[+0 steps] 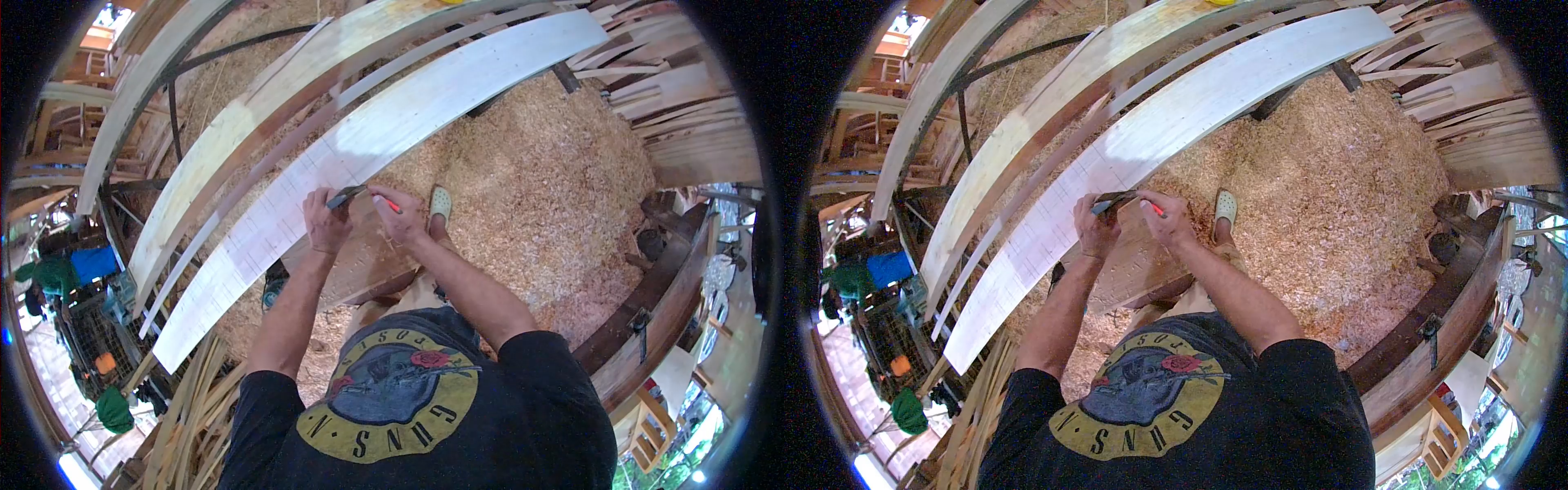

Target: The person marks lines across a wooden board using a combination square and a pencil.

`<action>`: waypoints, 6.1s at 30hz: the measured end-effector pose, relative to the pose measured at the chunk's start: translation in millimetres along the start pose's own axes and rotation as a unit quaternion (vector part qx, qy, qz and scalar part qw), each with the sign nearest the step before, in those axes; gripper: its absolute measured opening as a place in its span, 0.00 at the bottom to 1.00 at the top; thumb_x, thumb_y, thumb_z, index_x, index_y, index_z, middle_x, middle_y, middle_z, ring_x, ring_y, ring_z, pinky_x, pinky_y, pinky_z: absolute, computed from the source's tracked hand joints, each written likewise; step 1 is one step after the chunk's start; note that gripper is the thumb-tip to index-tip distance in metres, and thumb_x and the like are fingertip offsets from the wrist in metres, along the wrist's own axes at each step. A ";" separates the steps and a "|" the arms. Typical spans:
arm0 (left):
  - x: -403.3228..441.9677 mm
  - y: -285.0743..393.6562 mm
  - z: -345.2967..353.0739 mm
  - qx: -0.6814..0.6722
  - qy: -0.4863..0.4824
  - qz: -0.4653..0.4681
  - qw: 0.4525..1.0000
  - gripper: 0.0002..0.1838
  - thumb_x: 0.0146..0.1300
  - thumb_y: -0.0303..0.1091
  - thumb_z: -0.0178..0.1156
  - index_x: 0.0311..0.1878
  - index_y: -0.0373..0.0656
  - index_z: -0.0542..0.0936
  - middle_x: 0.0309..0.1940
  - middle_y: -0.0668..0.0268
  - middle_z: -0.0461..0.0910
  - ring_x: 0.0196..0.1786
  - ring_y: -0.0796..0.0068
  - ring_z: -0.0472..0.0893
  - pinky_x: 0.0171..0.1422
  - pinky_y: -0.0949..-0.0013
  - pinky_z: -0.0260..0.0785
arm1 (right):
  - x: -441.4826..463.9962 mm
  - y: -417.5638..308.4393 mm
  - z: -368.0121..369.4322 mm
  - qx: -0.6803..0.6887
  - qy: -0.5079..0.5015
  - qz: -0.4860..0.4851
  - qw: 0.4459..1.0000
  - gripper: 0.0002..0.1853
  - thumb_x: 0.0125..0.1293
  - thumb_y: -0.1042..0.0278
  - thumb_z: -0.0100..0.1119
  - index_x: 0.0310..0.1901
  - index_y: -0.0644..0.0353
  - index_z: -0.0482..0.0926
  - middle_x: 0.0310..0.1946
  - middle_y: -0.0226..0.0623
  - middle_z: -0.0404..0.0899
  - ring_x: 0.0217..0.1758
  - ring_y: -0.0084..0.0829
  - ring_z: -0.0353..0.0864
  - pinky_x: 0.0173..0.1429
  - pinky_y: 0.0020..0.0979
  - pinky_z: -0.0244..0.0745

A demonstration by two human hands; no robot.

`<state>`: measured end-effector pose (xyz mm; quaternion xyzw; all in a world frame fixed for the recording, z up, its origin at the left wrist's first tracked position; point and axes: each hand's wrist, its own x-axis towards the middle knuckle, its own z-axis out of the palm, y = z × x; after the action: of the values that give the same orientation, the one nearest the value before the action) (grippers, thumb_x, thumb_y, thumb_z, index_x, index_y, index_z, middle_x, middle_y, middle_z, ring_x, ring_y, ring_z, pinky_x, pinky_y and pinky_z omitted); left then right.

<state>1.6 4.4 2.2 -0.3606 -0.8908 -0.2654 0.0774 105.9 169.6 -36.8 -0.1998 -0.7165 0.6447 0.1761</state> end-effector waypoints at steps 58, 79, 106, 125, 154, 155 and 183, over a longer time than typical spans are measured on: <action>-7.1 35.3 -37.6 -0.162 -0.112 -0.058 0.979 0.14 0.68 0.29 0.71 0.56 0.44 0.87 0.49 0.52 0.86 0.52 0.44 0.86 0.57 0.50 0.79 | -12.6 6.0 -98.7 0.285 0.006 0.220 0.933 0.15 0.83 0.64 0.56 0.55 0.64 0.89 0.44 0.32 0.90 0.45 0.23 0.86 0.53 0.27 0.82; -9.5 28.0 -4.7 0.047 -0.030 0.020 0.998 0.30 0.56 0.26 0.65 0.65 0.46 0.76 0.59 0.55 0.76 0.62 0.48 0.76 0.66 0.45 0.66 | -42.4 33.9 -76.1 0.105 -0.140 0.310 0.935 0.17 0.77 0.66 0.63 0.62 0.62 0.87 0.46 0.31 0.89 0.47 0.24 0.85 0.55 0.27 0.80; 4.8 24.7 -14.1 0.028 -0.107 -0.009 0.994 0.30 0.51 0.31 0.78 0.59 0.43 0.82 0.53 0.56 0.79 0.58 0.51 0.78 0.63 0.51 0.72 | -35.4 1.5 -60.2 0.106 -0.142 0.243 0.954 0.12 0.80 0.69 0.61 0.56 0.62 0.90 0.38 0.27 0.88 0.41 0.18 0.83 0.49 0.25 0.81; 17.8 32.4 -25.1 0.082 -0.164 0.010 0.983 0.39 0.48 0.30 0.75 0.70 0.47 0.81 0.51 0.57 0.77 0.55 0.53 0.78 0.59 0.49 0.70 | -32.3 -4.4 -62.3 0.033 -0.142 0.217 0.965 0.13 0.77 0.68 0.60 0.56 0.61 0.89 0.36 0.29 0.89 0.40 0.18 0.83 0.49 0.27 0.81; 30.4 26.3 -30.2 0.108 -0.256 -0.025 0.960 0.43 0.51 0.38 0.80 0.74 0.56 0.78 0.85 0.60 0.62 0.87 0.44 0.59 0.80 0.18 0.56 | 141.2 -51.6 13.3 -0.090 -0.099 -0.152 0.979 0.17 0.71 0.65 0.66 0.58 0.60 0.90 0.49 0.47 0.92 0.52 0.44 0.88 0.59 0.40 0.84; 31.5 25.4 -29.0 0.104 -0.253 -0.023 0.962 0.44 0.50 0.37 0.80 0.74 0.55 0.77 0.85 0.60 0.62 0.86 0.42 0.59 0.79 0.17 0.57 | 142.8 -51.3 13.1 -0.091 -0.098 -0.155 0.979 0.17 0.71 0.65 0.66 0.58 0.60 0.90 0.48 0.47 0.92 0.51 0.44 0.88 0.59 0.40 0.85; 30.1 24.9 -25.7 0.087 -0.224 -0.011 0.971 0.38 0.55 0.39 0.75 0.72 0.52 0.80 0.84 0.56 0.65 0.85 0.43 0.62 0.79 0.16 0.53 | 146.4 -60.3 18.2 -0.140 -0.071 -0.255 0.954 0.12 0.67 0.72 0.71 0.52 0.57 0.91 0.44 0.41 0.92 0.48 0.47 0.89 0.54 0.44 0.85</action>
<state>-4.7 23.8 44.3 -0.3932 -0.9089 -0.1002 -0.0960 -32.6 223.9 20.4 0.0132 -0.8372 0.4847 0.2531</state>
